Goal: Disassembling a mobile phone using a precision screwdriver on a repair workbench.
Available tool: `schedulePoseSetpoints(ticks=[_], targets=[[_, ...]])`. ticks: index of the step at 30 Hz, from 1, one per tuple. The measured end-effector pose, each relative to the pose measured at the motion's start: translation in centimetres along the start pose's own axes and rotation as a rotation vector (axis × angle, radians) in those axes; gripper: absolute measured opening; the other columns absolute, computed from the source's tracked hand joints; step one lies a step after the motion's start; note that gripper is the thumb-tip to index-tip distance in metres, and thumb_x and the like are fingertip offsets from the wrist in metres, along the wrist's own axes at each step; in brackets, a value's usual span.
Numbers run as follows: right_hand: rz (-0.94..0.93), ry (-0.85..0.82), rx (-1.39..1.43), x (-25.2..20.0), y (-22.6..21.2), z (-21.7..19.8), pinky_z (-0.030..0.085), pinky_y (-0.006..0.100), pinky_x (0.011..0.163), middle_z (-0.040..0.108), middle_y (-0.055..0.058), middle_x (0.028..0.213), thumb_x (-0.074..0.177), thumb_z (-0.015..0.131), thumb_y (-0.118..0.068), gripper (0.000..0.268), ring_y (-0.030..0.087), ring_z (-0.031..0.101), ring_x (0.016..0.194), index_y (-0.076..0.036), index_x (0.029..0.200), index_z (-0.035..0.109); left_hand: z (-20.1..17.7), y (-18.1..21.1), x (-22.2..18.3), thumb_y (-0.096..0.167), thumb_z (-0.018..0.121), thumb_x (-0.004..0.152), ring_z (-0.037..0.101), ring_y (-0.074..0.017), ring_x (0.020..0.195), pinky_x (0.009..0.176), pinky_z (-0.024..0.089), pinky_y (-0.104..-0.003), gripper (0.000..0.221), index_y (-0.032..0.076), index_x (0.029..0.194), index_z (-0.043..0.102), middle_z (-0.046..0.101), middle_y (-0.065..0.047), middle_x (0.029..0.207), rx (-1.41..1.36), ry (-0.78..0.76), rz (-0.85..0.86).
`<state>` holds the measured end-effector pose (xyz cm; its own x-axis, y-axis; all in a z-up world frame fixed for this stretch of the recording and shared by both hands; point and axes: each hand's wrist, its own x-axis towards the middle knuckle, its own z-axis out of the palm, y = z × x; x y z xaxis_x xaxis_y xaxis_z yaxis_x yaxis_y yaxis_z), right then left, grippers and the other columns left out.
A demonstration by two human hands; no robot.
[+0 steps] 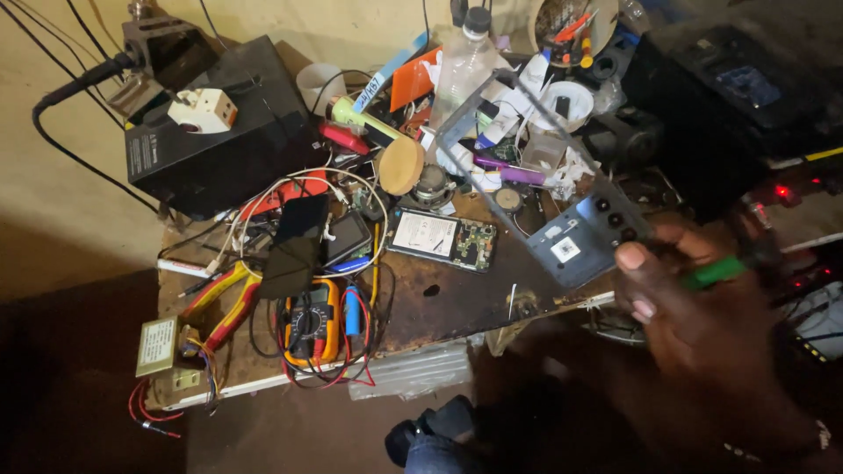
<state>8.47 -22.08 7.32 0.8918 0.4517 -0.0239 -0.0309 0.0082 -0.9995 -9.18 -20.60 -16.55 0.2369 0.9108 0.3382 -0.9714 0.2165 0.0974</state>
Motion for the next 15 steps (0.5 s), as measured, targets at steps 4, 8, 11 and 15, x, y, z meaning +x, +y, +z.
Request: schedulePoseSetpoints(ticks=[4,8,11,15], targets=[[0.231,-0.138,0.258,-1.4,0.7,1.5,0.049,0.041,0.044,0.061,0.020,0.071,0.079,0.054,-0.010,0.017,0.031,0.059,0.055,0.000,0.093,0.054,3.1,2.0,4.6,-0.005,0.050,0.063,0.030,-0.0079,0.039,0.033,0.022,-0.021,0.025,0.009,0.051,0.033,0.031,0.000,0.047,0.085,0.181,0.038],[0.264,-0.339,0.165,-3.8,6.6,3.6,0.026,0.021,0.037,0.048,0.001,0.051,0.073,0.066,-0.019,0.018,0.008,0.036,0.040,-0.005,0.082,0.061,8.9,3.4,12.6,0.045,0.071,0.074,0.049,-0.0235,0.101,0.082,0.044,-0.036,0.086,-0.007,0.127,0.029,0.045,-0.015,0.114,0.449,-0.111,-0.512],[0.490,-0.527,0.172,-6.3,8.0,5.1,0.024,0.023,0.039,0.046,0.005,0.051,0.072,0.067,-0.016,0.015,0.012,0.038,0.042,-0.002,0.070,0.061,10.5,3.9,12.2,0.041,0.068,0.085,0.041,-0.0357,0.117,0.097,0.034,-0.042,0.078,-0.001,0.133,0.023,0.035,-0.027,0.131,0.310,-0.138,-0.540],[0.202,-0.582,-0.055,-5.7,6.0,7.2,0.038,0.024,0.061,0.064,0.003,0.070,0.074,0.064,-0.021,0.015,0.011,0.054,0.063,-0.006,0.076,0.069,10.6,5.3,13.3,0.022,0.059,0.069,0.061,-0.0300,0.084,0.072,0.046,-0.033,0.057,-0.007,0.117,0.048,0.062,-0.027,0.101,0.535,0.335,-0.595]])
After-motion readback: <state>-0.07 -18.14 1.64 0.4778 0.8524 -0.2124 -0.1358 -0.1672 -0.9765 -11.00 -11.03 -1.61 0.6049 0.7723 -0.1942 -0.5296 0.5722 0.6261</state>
